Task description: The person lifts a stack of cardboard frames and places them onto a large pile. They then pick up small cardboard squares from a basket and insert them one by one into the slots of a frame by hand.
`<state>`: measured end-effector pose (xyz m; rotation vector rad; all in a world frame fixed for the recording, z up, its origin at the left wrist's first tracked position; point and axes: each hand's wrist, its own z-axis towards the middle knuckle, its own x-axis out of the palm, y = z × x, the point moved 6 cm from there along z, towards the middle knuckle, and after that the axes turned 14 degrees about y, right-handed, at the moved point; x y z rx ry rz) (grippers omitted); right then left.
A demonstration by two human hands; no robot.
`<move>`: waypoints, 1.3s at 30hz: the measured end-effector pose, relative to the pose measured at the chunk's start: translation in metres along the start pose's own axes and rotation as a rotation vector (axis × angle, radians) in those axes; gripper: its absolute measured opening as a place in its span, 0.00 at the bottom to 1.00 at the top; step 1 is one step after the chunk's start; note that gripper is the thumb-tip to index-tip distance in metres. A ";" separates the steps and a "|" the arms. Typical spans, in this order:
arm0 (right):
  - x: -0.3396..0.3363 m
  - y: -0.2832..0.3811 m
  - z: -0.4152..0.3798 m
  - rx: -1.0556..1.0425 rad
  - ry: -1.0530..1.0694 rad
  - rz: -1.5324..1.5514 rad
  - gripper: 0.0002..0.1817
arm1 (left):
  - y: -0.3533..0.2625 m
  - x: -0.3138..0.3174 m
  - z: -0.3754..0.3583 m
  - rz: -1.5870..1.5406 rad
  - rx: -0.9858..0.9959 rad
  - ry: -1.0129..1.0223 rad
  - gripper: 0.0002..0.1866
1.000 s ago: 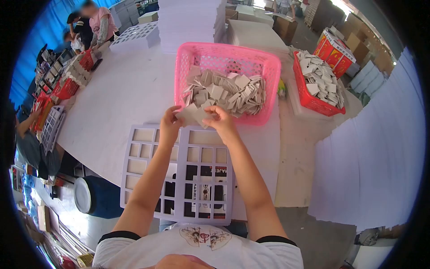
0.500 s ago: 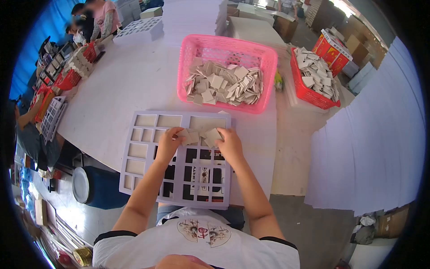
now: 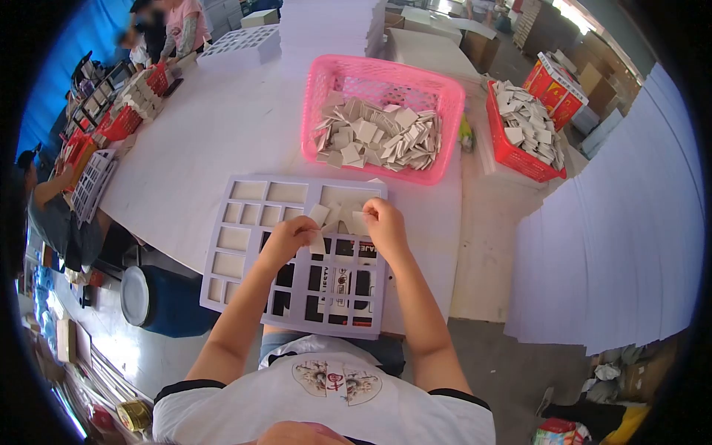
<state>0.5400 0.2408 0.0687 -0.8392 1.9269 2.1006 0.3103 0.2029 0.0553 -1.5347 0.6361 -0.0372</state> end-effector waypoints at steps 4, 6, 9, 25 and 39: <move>0.011 -0.006 -0.006 0.053 0.093 0.324 0.06 | -0.007 -0.002 0.002 -0.004 -0.034 -0.020 0.06; 0.018 -0.004 -0.013 0.090 0.183 0.370 0.05 | -0.007 -0.006 0.002 -0.021 -0.079 0.006 0.06; 0.036 0.002 -0.025 0.079 0.221 0.195 0.05 | 0.006 -0.003 0.005 -0.036 -0.038 0.031 0.06; 0.047 0.032 -0.041 -0.137 -0.028 -0.318 0.08 | 0.013 -0.002 -0.002 -0.085 -0.079 -0.007 0.07; -0.007 0.055 -0.031 -0.327 -0.283 -0.099 0.13 | 0.001 0.004 -0.001 0.100 -0.024 0.048 0.08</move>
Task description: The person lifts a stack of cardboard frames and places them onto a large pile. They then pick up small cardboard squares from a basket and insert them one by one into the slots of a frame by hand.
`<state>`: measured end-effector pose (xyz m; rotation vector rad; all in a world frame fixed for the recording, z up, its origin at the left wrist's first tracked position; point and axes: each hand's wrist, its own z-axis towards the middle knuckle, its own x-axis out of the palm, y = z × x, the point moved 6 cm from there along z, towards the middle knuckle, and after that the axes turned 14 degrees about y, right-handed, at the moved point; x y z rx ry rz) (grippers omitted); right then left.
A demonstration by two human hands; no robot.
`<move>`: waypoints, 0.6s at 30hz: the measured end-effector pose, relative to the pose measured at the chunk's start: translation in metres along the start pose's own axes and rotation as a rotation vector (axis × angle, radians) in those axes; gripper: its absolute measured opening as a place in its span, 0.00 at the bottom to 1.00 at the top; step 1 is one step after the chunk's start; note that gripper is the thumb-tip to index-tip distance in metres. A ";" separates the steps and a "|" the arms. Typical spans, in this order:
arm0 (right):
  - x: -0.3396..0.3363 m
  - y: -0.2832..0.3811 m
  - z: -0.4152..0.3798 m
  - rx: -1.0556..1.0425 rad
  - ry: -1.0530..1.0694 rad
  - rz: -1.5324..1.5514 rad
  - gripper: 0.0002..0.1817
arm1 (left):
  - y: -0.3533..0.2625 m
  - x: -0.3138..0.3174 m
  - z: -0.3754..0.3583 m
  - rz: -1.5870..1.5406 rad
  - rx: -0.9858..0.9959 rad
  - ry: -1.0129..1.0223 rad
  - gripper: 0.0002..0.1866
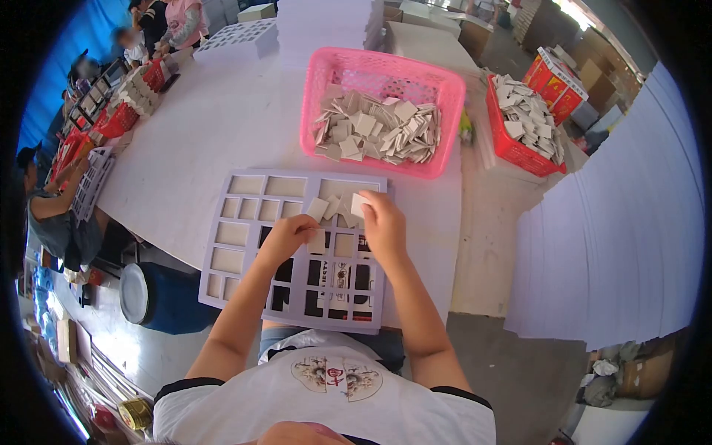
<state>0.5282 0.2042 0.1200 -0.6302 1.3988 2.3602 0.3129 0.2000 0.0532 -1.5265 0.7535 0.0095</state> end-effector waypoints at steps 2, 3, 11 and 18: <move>-0.005 -0.034 -0.013 0.225 0.089 0.243 0.10 | -0.006 0.002 0.001 0.042 -0.037 0.013 0.08; -0.004 -0.049 -0.021 0.338 0.134 0.366 0.09 | -0.009 0.003 0.002 0.063 -0.056 0.019 0.08; 0.010 -0.083 -0.061 0.482 0.270 0.365 0.07 | -0.015 0.011 0.003 0.211 0.059 -0.048 0.07; 0.016 -0.077 -0.064 0.263 0.198 0.124 0.07 | -0.018 0.017 -0.002 0.334 0.029 -0.116 0.07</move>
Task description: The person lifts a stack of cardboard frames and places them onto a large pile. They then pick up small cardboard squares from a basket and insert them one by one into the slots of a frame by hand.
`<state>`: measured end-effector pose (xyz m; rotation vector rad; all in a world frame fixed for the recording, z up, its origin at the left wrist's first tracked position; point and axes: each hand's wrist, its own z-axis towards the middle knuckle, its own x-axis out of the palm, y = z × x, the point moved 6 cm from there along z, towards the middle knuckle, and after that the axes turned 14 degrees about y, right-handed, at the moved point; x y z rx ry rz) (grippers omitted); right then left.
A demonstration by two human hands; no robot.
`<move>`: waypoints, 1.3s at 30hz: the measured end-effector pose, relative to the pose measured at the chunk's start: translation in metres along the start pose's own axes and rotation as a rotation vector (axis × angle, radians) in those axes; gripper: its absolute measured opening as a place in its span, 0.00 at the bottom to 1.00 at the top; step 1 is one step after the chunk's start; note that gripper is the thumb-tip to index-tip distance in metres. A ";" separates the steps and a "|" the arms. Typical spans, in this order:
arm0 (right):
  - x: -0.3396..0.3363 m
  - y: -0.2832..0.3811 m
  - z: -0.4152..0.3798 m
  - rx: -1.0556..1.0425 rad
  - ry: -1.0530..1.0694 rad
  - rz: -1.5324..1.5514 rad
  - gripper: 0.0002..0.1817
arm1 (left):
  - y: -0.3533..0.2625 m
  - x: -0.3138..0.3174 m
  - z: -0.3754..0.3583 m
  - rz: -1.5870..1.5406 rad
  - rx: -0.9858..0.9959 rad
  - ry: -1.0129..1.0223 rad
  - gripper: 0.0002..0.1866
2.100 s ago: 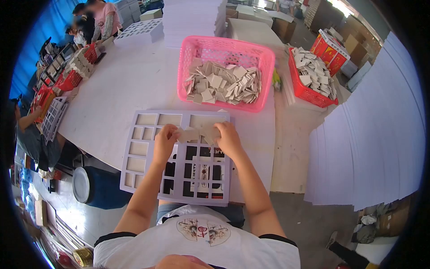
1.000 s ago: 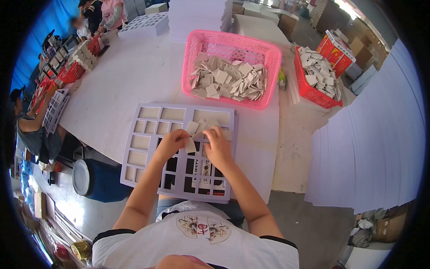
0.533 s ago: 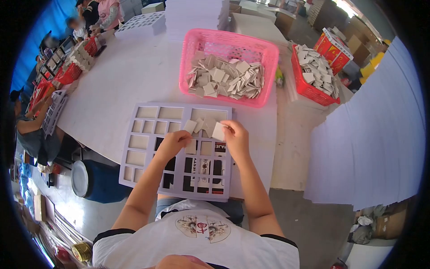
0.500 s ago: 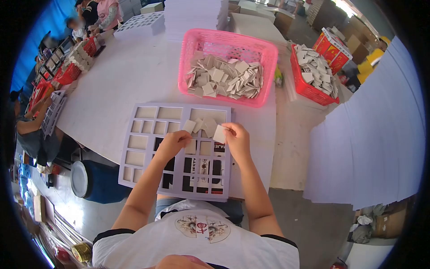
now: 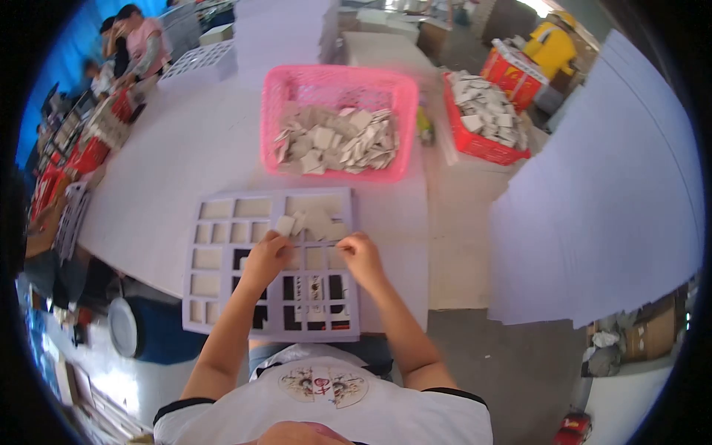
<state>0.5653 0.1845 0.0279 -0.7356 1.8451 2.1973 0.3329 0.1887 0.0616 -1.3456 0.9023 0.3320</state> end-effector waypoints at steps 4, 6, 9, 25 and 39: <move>0.000 0.016 -0.005 -0.008 -0.038 -0.187 0.07 | -0.001 0.003 0.001 -0.022 0.011 0.017 0.07; 0.005 0.019 -0.006 0.018 -0.010 -0.225 0.08 | 0.000 0.005 -0.002 -0.006 0.006 0.011 0.07; 0.010 0.022 -0.009 -0.027 -0.012 -0.356 0.07 | 0.000 0.008 -0.006 0.100 0.090 -0.074 0.07; 0.002 0.021 0.048 -0.134 0.043 -0.502 0.11 | 0.033 -0.014 0.046 0.208 0.000 -0.321 0.16; 0.001 0.044 0.015 0.106 0.093 0.220 0.06 | 0.027 -0.019 0.037 -0.150 -0.178 -0.294 0.16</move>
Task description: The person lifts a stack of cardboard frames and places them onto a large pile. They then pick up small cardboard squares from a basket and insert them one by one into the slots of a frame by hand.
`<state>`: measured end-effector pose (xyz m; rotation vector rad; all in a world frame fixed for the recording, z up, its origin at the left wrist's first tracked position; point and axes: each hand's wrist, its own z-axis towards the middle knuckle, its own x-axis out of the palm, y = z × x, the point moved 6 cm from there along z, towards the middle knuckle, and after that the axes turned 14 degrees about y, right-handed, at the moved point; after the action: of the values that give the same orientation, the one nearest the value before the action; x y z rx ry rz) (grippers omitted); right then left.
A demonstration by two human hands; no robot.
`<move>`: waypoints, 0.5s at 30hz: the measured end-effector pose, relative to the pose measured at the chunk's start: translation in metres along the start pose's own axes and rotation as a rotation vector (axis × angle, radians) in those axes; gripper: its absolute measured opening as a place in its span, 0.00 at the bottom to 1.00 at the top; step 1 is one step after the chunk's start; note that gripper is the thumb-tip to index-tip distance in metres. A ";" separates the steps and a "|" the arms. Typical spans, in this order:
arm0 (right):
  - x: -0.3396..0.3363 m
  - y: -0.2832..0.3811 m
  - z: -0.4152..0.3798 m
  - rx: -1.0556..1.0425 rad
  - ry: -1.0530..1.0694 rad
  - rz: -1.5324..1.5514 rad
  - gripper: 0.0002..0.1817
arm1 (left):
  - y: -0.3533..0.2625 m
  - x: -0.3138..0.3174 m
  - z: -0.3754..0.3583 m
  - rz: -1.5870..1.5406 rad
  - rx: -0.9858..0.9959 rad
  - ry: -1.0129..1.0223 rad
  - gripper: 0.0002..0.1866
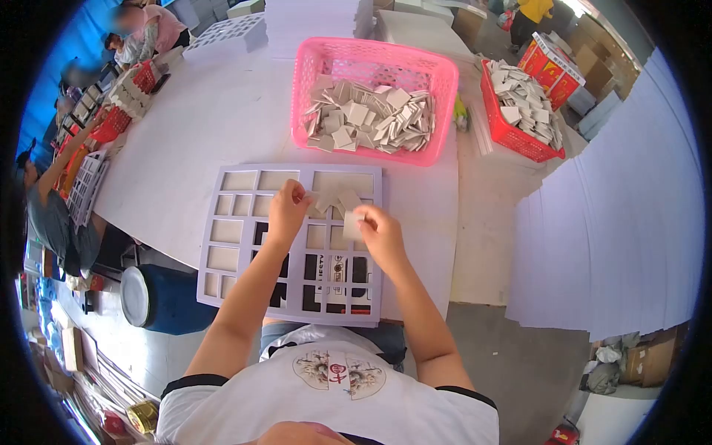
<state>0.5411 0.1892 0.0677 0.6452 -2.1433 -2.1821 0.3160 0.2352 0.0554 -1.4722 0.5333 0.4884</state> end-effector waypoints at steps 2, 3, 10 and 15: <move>0.011 -0.012 -0.012 0.101 0.097 0.187 0.06 | -0.005 -0.006 -0.007 -0.096 -0.039 0.007 0.17; 0.015 -0.015 -0.017 0.121 0.126 0.211 0.06 | -0.005 -0.010 -0.012 -0.129 -0.021 -0.004 0.17; 0.044 -0.005 -0.039 0.040 0.195 -0.177 0.05 | 0.007 -0.011 -0.053 -0.302 -0.005 0.192 0.12; 0.049 -0.004 -0.044 -0.033 0.135 -0.261 0.04 | 0.008 0.001 -0.078 -0.306 -0.024 0.401 0.10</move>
<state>0.5107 0.1327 0.0511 1.0919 -2.0525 -2.2116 0.3089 0.1572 0.0462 -1.6492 0.6017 -0.0447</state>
